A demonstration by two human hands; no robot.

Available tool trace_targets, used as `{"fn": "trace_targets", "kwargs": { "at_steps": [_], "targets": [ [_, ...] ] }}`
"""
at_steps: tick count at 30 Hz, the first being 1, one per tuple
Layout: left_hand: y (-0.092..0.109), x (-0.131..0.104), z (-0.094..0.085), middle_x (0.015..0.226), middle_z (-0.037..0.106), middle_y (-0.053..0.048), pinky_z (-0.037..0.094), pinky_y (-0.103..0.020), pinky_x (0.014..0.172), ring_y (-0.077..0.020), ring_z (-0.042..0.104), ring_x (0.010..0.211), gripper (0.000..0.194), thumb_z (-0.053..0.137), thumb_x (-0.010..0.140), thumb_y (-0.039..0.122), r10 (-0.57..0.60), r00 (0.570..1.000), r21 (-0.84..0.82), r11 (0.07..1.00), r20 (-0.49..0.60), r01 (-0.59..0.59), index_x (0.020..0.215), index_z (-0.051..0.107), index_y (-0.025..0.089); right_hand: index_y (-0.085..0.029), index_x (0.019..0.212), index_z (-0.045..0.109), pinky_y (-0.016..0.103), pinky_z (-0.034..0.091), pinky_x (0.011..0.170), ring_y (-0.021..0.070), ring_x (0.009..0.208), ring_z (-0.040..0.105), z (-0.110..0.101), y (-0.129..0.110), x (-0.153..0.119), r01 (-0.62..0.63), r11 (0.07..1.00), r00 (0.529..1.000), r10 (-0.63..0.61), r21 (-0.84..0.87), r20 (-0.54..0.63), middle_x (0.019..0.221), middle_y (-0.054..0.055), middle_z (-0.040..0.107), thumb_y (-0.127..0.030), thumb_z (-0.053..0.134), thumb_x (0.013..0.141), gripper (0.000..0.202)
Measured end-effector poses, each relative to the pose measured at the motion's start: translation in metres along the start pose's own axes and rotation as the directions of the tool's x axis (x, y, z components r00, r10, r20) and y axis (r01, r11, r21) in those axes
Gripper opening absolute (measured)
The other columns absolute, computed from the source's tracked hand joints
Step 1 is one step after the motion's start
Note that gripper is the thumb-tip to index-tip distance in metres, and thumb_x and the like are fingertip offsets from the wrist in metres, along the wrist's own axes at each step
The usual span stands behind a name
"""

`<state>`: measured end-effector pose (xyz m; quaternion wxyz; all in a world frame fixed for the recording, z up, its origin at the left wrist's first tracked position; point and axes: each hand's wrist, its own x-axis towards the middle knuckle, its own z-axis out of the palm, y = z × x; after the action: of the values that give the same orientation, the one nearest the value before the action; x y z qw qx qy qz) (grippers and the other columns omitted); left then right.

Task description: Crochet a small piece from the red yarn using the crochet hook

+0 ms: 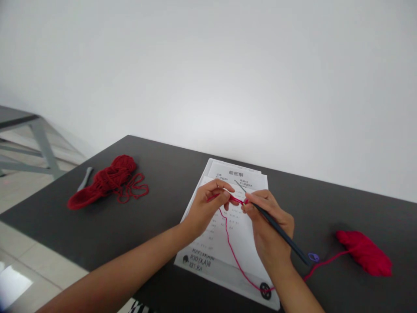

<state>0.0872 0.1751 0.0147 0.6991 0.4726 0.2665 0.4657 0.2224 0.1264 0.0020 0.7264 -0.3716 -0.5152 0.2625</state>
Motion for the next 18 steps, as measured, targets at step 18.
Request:
{"fn": "trace_targets", "kwargs": {
  "at_steps": [18],
  "targets": [
    [0.0,-0.006,0.002,0.062,0.067,-0.001,0.036,-0.022,0.053,-0.0063,0.046,0.048,0.029,0.069,0.079,0.037,-0.05,0.987,-0.003,0.999,0.152,0.051,0.096,0.062,0.014,-0.021,0.107,0.074,0.023,0.056,0.059,0.013,0.066,0.061,-0.005,0.01,-0.001,-0.232,0.967,0.966,0.242,0.11,-0.09,0.086,0.005,0.063,-0.038,0.085,0.08,0.033]
  ]
}}
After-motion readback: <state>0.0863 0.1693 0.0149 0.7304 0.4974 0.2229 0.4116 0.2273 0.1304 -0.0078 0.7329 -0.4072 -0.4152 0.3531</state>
